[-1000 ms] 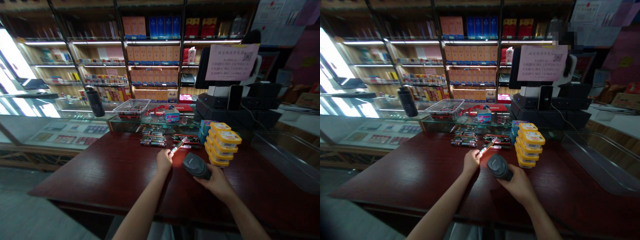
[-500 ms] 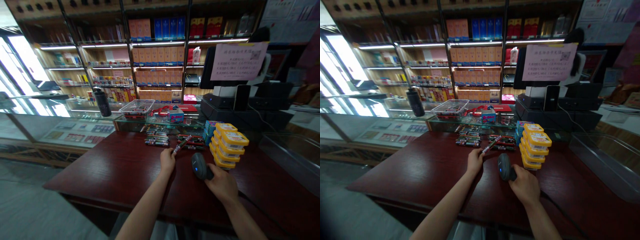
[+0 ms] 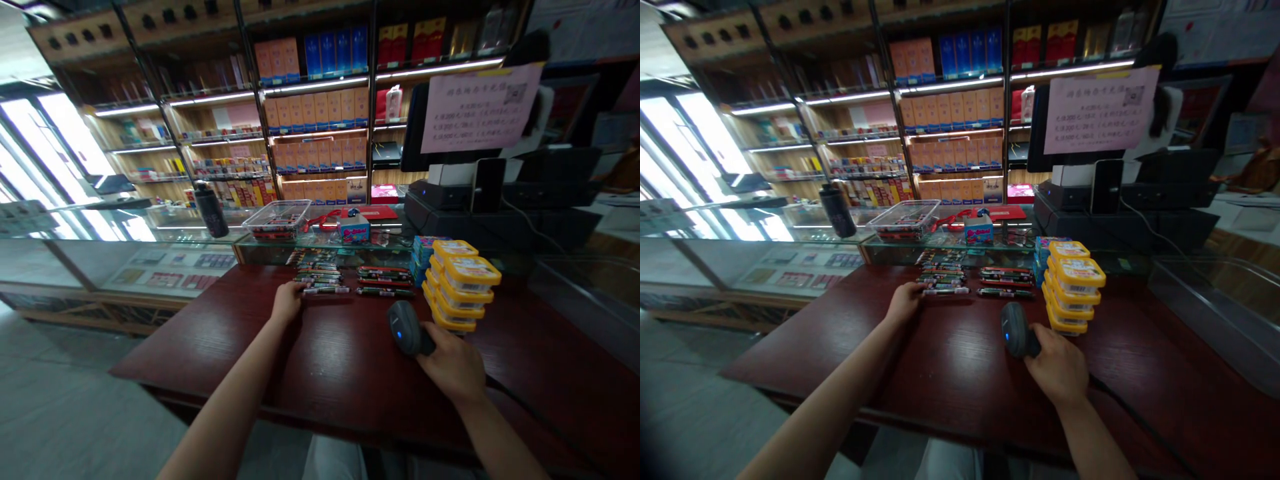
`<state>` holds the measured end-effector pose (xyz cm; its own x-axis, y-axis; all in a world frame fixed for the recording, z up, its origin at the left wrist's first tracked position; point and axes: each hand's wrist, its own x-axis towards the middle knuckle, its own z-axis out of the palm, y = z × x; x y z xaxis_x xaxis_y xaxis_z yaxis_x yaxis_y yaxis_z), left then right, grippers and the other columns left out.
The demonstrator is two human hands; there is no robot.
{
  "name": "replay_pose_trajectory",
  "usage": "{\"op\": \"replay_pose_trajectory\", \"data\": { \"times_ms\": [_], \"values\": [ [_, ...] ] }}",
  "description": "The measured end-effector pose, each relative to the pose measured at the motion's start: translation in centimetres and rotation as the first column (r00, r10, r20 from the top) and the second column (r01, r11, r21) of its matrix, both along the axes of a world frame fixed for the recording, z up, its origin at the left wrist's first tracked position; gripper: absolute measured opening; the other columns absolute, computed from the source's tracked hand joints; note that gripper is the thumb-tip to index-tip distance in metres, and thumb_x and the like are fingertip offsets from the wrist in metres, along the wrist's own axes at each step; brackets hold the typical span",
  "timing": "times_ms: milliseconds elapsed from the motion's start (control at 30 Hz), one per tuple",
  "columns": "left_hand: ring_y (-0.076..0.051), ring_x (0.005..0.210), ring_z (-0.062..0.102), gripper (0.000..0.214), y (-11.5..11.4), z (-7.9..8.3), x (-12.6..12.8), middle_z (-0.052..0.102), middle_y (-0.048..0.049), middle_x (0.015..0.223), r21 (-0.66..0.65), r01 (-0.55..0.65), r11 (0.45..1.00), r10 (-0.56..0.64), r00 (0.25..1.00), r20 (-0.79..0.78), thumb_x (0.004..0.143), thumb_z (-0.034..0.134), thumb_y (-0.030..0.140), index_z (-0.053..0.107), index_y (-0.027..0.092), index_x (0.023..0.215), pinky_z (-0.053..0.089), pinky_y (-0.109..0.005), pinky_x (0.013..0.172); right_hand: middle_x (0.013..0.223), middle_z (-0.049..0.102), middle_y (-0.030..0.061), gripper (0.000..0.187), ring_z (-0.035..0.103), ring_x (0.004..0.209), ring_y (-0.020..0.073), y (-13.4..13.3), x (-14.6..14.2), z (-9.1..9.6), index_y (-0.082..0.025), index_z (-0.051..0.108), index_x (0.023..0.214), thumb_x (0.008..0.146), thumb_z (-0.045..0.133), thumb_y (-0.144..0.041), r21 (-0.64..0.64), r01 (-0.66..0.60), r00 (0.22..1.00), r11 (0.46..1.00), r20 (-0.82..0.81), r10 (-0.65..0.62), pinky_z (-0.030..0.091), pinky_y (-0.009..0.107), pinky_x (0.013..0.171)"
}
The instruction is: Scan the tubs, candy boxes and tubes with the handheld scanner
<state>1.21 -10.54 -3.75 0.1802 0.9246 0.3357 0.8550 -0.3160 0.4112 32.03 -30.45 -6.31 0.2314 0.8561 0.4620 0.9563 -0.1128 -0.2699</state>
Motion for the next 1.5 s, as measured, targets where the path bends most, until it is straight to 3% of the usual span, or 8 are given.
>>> {"op": "replay_pose_trajectory", "data": {
  "times_ms": [67,167,433,733,967,1133,1333,1500],
  "values": [
    [-0.021,0.098,0.059,0.033,0.0,0.1,-0.9,0.068,-0.0072,0.103,0.055,-0.054,0.997,0.059,0.994,-0.089,0.077,0.053,0.009,0.071,0.018,0.104,0.043,-0.029,0.09,0.089,0.071,0.0036,0.027,0.067,0.078,0.0212,-0.1,-0.1,0.1,-0.023,0.062,0.103,0.077,0.056,-0.028,0.009,0.005,1.0,1.0,0.004,-0.005,0.043,0.029,0.063],
    [-0.023,0.102,0.054,0.035,-0.7,-0.3,-0.1,0.064,-0.0074,0.108,0.151,-0.113,0.982,0.134,0.982,-0.134,0.079,0.051,0.01,0.07,0.02,0.106,0.041,-0.031,0.093,0.089,0.071,0.0037,0.028,0.067,0.077,0.0214,-0.2,-0.3,0.1,-0.022,0.062,0.103,0.077,0.055,-0.026,0.016,0.002,1.0,1.0,0.016,-0.003,0.043,0.03,0.064],
    [-0.022,0.101,0.051,0.03,-2.9,-2.6,4.6,0.054,-0.0102,0.108,0.116,0.043,0.992,-0.027,0.99,-0.14,0.082,0.05,0.013,0.067,0.019,0.106,0.041,-0.034,0.093,0.091,0.072,0.0016,0.028,0.067,0.078,0.0195,-0.2,-0.2,-0.2,-0.024,0.061,0.103,0.076,0.056,-0.026,0.041,0.017,0.999,0.999,0.036,-0.018,0.043,0.027,0.063],
    [-0.024,0.105,0.049,0.028,-3.9,-1.4,6.3,0.052,-0.0095,0.11,0.114,-0.03,0.993,0.048,0.985,-0.163,0.081,0.052,0.015,0.065,0.021,0.106,0.039,-0.037,0.095,0.091,0.071,0.0028,0.029,0.067,0.08,0.0208,0.0,0.0,-0.2,-0.023,0.061,0.103,0.075,0.057,-0.025,0.029,0.008,1.0,1.0,0.004,-0.008,0.043,0.028,0.065],
    [-0.021,0.106,0.05,0.034,-3.0,-1.9,12.8,0.058,-0.0072,0.112,0.156,0.271,0.95,-0.249,0.957,-0.145,0.082,0.05,0.013,0.062,0.021,0.112,0.039,-0.033,0.096,0.09,0.071,0.0027,0.025,0.066,0.079,0.0207,0.0,-0.1,0.2,-0.022,0.062,0.099,0.075,0.055,-0.024,0.035,-0.007,0.999,0.999,-0.041,0.009,0.041,0.028,0.063],
    [-0.023,0.106,0.053,0.036,-1.8,-2.6,16.6,0.063,-0.0092,0.111,0.037,0.267,0.963,-0.26,0.956,-0.136,0.081,0.06,0.026,0.062,0.019,0.116,0.04,-0.034,0.094,0.088,0.071,0.0019,0.025,0.066,0.079,0.0198,0.0,-0.1,0.4,-0.022,0.062,0.098,0.073,0.057,-0.023,0.031,-0.026,0.998,0.999,-0.06,0.027,0.041,0.028,0.064],
    [-0.022,0.094,0.057,0.028,-2.4,-2.4,16.3,0.066,-0.0075,0.097,-0.022,0.197,0.98,-0.198,0.969,-0.145,0.077,0.062,0.018,0.07,0.023,0.104,0.042,-0.031,0.083,0.093,0.071,0.0025,0.028,0.065,0.078,0.0186,0.1,0.1,0.4,-0.022,0.063,0.099,0.071,0.056,-0.02,0.012,-0.037,0.997,0.999,-0.074,0.038,0.041,0.027,0.064],
    [-0.019,0.084,0.056,0.02,-4.4,-2.9,14.1,0.063,-0.0077,0.084,-0.009,0.16,0.987,-0.16,0.987,0.002,0.079,0.058,0.015,0.072,0.018,0.094,0.042,-0.029,0.078,0.089,0.071,0.0012,0.025,0.066,0.079,0.019,0.0,0.0,0.6,-0.023,0.062,0.098,0.073,0.057,-0.023,-0.003,-0.039,0.996,0.999,-0.086,0.039,0.04,0.027,0.063]
  ]
}}
